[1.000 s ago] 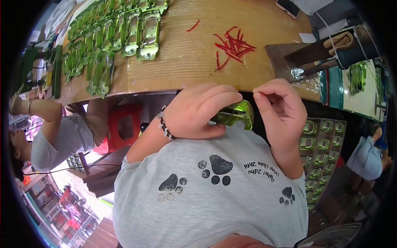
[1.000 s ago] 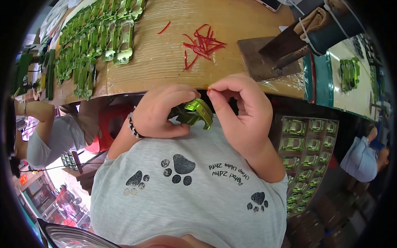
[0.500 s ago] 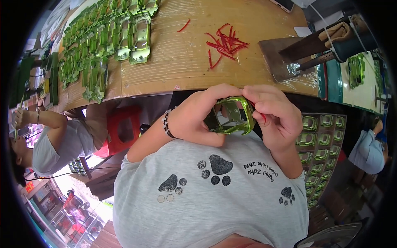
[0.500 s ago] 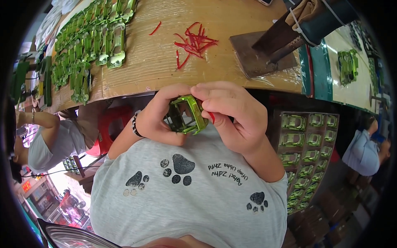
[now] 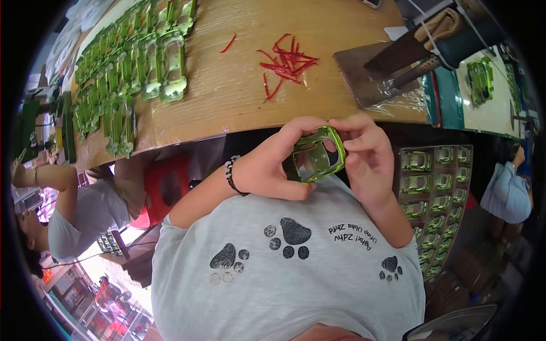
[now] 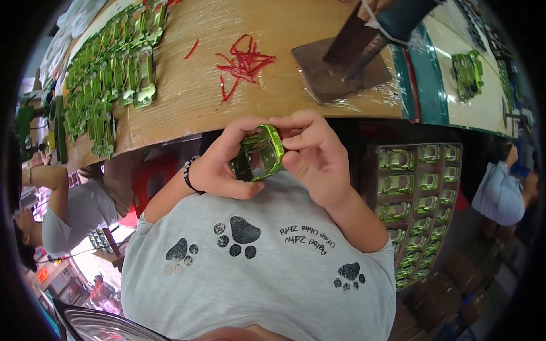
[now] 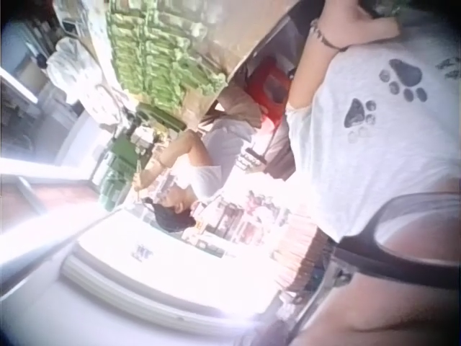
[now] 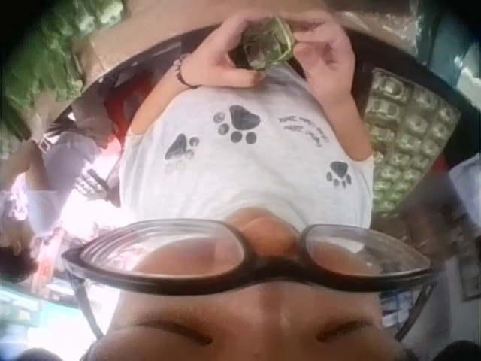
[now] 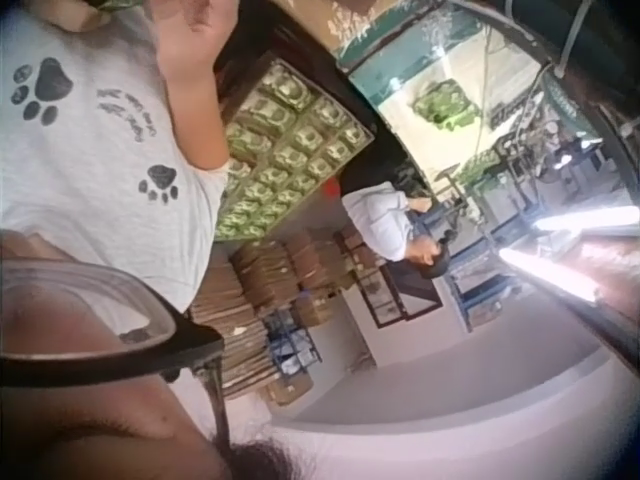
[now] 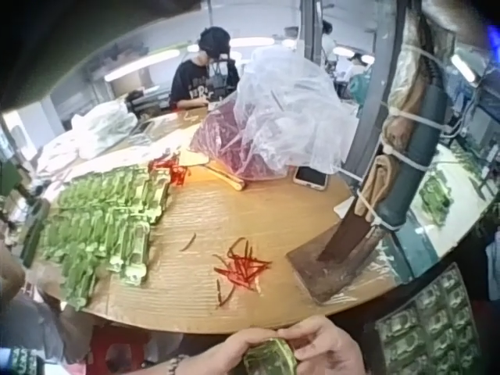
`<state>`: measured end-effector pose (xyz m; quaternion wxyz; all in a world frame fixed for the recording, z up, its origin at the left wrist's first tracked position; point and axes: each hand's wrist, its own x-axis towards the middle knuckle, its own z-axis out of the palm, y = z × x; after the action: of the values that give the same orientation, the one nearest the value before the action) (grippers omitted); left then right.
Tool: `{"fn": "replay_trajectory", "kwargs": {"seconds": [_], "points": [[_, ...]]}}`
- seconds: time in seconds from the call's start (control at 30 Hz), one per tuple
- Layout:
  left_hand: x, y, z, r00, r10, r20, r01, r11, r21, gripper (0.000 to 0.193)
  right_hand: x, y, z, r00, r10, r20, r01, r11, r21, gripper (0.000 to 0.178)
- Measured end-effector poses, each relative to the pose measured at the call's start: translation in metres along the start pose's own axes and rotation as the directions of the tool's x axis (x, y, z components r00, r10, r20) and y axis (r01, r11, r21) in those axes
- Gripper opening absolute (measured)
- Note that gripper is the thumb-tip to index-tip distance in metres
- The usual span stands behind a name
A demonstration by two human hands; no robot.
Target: The person assembles small plastic car body components by manually inserting red plastic clips into the parts, using small pliers.
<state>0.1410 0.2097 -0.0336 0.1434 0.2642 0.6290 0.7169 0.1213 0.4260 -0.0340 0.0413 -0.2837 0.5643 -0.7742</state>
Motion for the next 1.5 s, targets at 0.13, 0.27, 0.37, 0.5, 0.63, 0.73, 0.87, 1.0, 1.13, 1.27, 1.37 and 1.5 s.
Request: {"fn": "replay_trajectory", "kwargs": {"seconds": [0.13,0.27,0.37,0.5,0.63,0.73,0.87,1.0,1.13,1.27,1.37,1.5], "points": [[0.012,-0.003,0.008,0.984,-0.179,0.011,0.179,0.975,-0.132,0.080,-0.020,0.007,-0.008,0.931,0.328,-0.159,-0.256,0.900,0.353,0.045],[0.034,-0.001,0.025,0.943,-0.329,-0.044,0.322,0.940,-0.113,0.077,-0.033,0.006,-0.016,0.989,0.142,-0.034,-0.146,0.959,-0.242,0.123],[0.050,0.004,0.033,0.903,-0.429,-0.034,0.414,0.887,-0.202,0.072,-0.030,0.000,-0.016,0.930,0.301,-0.209,-0.336,0.928,-0.162,0.113],[0.078,0.035,0.021,0.753,-0.645,0.130,0.637,0.664,-0.392,0.064,-0.028,-0.001,-0.027,0.910,0.244,-0.336,-0.256,0.967,0.010,0.113],[0.090,0.018,0.014,0.851,-0.515,0.104,0.449,0.610,-0.653,0.058,-0.009,-0.006,-0.035,0.826,0.402,-0.394,-0.237,0.883,0.405,0.112],[0.096,0.023,0.021,0.868,-0.494,0.047,0.419,0.680,-0.602,0.057,0.000,-0.012,-0.039,0.838,0.406,-0.365,-0.225,0.866,0.447,0.112],[0.097,0.030,0.025,0.879,-0.476,-0.009,0.382,0.716,-0.584,0.058,0.005,-0.015,-0.038,0.844,0.404,-0.351,-0.199,0.846,0.495,0.109],[0.096,0.033,0.029,0.922,-0.386,-0.030,0.299,0.760,-0.577,0.062,0.012,-0.030,-0.028,0.851,0.394,-0.348,-0.182,0.842,0.507,0.107],[0.096,0.032,0.028,0.948,-0.318,-0.002,0.253,0.758,-0.602,0.061,0.012,-0.037,-0.026,0.841,0.416,-0.346,-0.214,0.843,0.493,0.108],[0.098,0.034,0.029,0.934,-0.356,-0.038,0.279,0.789,-0.547,0.059,0.014,-0.036,-0.023,0.821,0.413,-0.395,-0.224,0.868,0.444,0.108],[0.098,0.038,0.030,0.930,-0.363,-0.066,0.266,0.785,-0.560,0.059,0.016,-0.037,-0.023,0.818,0.417,-0.397,-0.234,0.871,0.431,0.108],[0.097,0.043,0.030,0.925,-0.372,-0.083,0.268,0.790,-0.552,0.060,0.015,-0.037,-0.022,0.815,0.419,-0.401,-0.243,0.874,0.420,0.105]]}}
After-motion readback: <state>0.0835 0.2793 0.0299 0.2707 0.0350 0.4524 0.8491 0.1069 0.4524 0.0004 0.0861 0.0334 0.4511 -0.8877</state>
